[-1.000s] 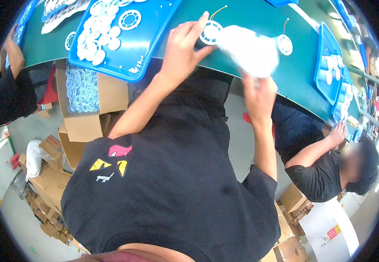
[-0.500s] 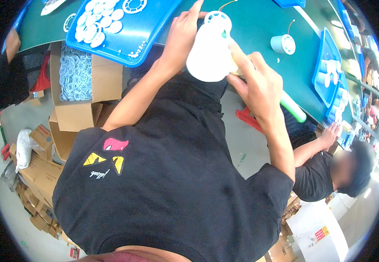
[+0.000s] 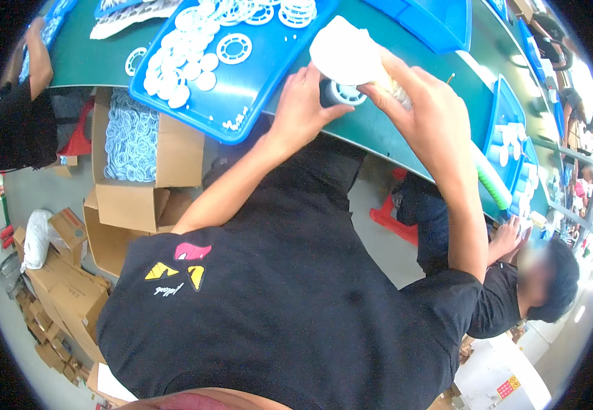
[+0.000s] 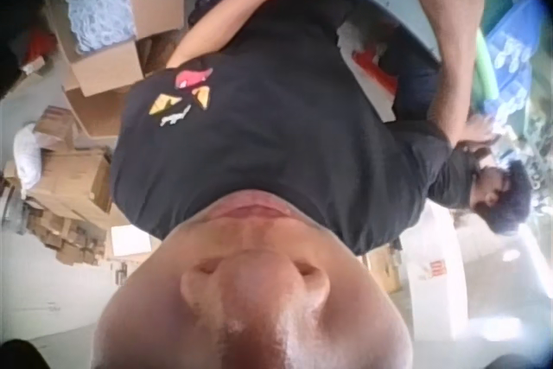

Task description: Assembling small electronic components using a rubber mallet at a factory workbench.

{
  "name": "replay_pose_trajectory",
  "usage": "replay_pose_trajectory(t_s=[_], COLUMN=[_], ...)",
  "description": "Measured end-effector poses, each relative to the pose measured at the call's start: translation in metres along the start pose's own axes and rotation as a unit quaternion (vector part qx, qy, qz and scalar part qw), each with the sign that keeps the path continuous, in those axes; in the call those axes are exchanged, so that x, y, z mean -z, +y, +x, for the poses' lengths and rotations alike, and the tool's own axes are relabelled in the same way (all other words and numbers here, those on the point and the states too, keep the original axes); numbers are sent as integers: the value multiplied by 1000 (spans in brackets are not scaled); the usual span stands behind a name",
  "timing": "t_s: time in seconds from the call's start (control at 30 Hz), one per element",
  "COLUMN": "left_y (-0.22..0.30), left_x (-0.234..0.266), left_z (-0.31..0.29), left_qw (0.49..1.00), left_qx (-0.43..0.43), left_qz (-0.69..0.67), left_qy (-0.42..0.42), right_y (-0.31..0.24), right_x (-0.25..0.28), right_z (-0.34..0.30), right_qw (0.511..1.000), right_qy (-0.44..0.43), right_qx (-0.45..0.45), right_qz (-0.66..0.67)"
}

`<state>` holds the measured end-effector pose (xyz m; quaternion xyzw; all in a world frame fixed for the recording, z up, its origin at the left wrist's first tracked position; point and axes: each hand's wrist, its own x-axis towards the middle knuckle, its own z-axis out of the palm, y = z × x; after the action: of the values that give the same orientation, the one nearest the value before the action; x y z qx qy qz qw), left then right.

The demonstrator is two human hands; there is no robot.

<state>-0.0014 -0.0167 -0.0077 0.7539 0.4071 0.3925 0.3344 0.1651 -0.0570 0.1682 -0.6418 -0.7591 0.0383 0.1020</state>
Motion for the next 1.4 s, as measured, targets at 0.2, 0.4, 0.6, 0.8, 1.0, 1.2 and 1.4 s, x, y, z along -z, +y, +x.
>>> replay_pose_trajectory(t_s=[0.2, 0.4, 0.6, 0.8, 1.0, 1.2, 1.4], left_y=[-4, -6, -8, -7, 6, 31, 48], left_x=[-5, -7, -4, 1, 9, -11, -12], left_z=[4, 0, 0, 3, -6, 20, 38], left_qw=[1000, 1000, 1000, 997, 989, 983, 983], left_qx=[-23, -25, -28, -74, -52, -176, -153], left_qz=[-4, 1, 1, 7, -125, -52, -95], left_qy=[12, 14, 10, 12, 63, 24, -43], right_y=[15, 19, 35, 62, 59, 12, 110], right_x=[-7, -12, -19, -86, -122, -92, -73], right_z=[27, 8, -4, -6, -27, -35, -37], right_qw=[999, 996, 974, 977, 960, 951, 927], right_qy=[-32, -50, 84, 185, 262, 174, 354], right_qx=[1, -69, -107, -89, -80, -65, -118], right_qz=[5, 21, 183, 53, 55, 246, -46])
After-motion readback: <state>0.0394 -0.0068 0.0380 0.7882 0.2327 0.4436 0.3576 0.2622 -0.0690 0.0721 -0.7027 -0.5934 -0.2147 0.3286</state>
